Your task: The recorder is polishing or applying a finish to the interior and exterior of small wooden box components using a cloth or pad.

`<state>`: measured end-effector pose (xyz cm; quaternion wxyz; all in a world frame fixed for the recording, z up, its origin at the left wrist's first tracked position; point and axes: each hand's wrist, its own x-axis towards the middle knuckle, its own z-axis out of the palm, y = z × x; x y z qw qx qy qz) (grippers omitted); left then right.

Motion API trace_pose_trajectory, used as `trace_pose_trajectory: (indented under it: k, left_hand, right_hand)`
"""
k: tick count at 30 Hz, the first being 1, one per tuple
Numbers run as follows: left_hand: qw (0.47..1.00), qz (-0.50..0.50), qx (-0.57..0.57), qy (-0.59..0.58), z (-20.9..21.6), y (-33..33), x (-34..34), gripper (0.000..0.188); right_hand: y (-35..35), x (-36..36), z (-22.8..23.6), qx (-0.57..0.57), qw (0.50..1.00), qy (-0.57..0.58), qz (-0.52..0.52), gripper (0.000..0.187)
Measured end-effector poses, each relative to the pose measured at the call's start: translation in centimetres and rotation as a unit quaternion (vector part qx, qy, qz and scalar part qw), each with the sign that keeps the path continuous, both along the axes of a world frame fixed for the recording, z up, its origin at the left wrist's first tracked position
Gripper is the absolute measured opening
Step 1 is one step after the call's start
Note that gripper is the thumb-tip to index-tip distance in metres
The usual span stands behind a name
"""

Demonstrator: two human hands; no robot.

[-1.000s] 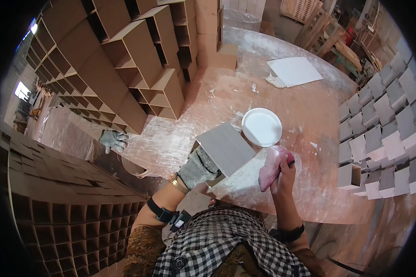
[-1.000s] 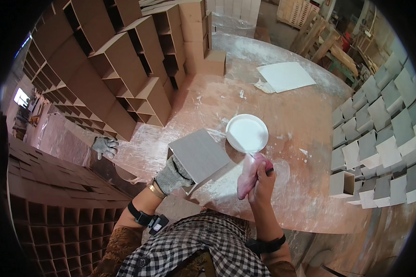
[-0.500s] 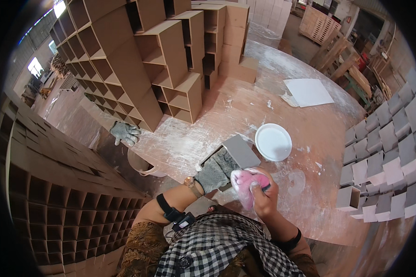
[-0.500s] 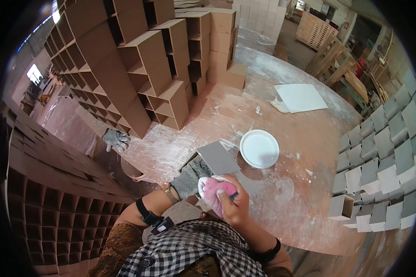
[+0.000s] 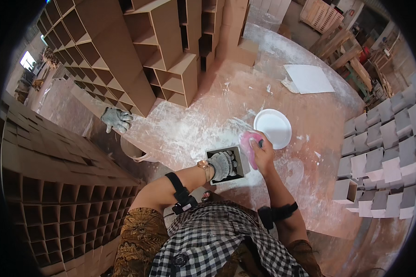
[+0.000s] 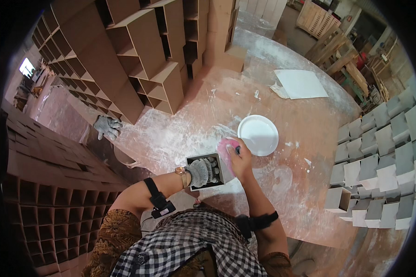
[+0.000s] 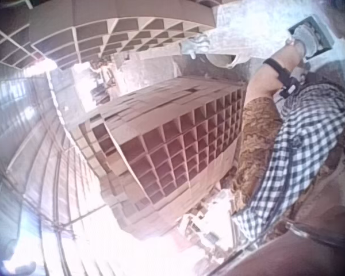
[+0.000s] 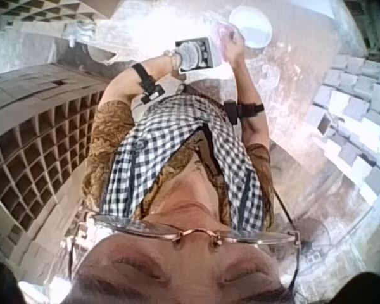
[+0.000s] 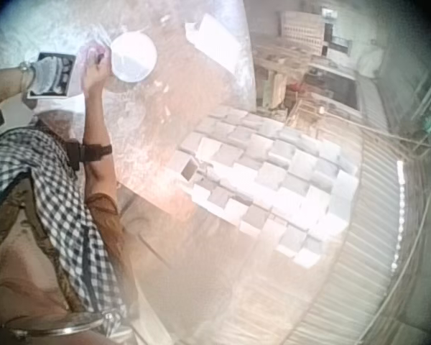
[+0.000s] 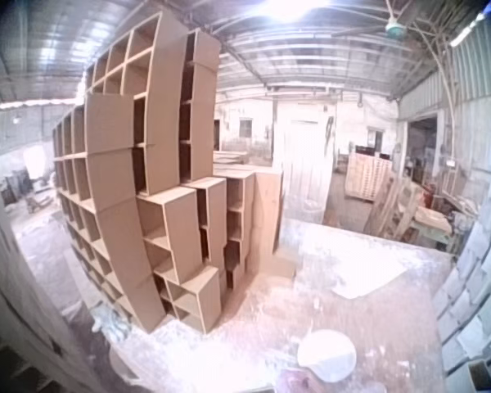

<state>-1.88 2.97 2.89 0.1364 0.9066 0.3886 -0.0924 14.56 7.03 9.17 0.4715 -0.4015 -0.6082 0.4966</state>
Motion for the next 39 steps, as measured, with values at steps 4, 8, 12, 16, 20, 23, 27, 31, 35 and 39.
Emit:
trace_pose_trajectory:
  k: [4,8,12,16,20,23,27,31,35,39]
  left_hand:
    - [0.995,0.039,0.006,-0.093,-0.6,0.0,-0.1,0.05]
    - [0.995,0.048,-0.043,-0.079,0.9,0.1,-0.3,0.047]
    - [0.988,0.088,-0.125,0.008,3.0,-0.2,-0.2,0.04]
    - [1.0,0.013,-0.012,-0.018,2.8,-0.3,-0.5,0.033]
    - [0.999,-0.018,-0.03,-0.022,1.7,-0.2,-0.8,0.033]
    - [0.999,0.007,-0.053,-0.001,1.7,-0.3,-0.9,0.036]
    - [0.997,0.048,0.044,-0.043,2.9,0.7,-2.1,0.051]
    - [0.977,0.205,-0.061,-0.018,3.8,3.4,-3.8,0.042]
    - [0.973,0.2,-0.102,-0.054,4.5,5.6,-4.0,0.041]
    - [0.975,0.151,-0.155,-0.038,6.1,6.4,-3.7,0.034]
  right_hand:
    - [2.2,-1.6,-2.0,0.122,0.986,-0.098,0.055,0.027]
    - [1.6,-1.6,-2.8,0.172,0.971,-0.146,0.073,0.026]
    - [-2.1,1.3,-2.6,0.223,0.947,-0.18,0.143,0.027]
    - [-7.6,5.2,-2.1,-0.08,0.982,-0.063,0.161,0.021]
    - [-9.8,8.0,-2.3,-0.173,0.978,0.074,0.093,0.018]
    - [-9.7,9.1,-3.0,-0.207,0.95,0.232,-0.012,0.023]
    - [-9.3,10.0,-4.3,-0.257,0.9,0.334,-0.113,0.027]
    - [-9.2,10.1,-5.5,-0.279,0.866,0.384,-0.156,0.03]
    - [-9.1,9.8,-6.1,-0.275,0.873,0.369,-0.16,0.028]
    - [-9.3,9.0,-5.8,-0.284,0.901,0.272,-0.183,0.023]
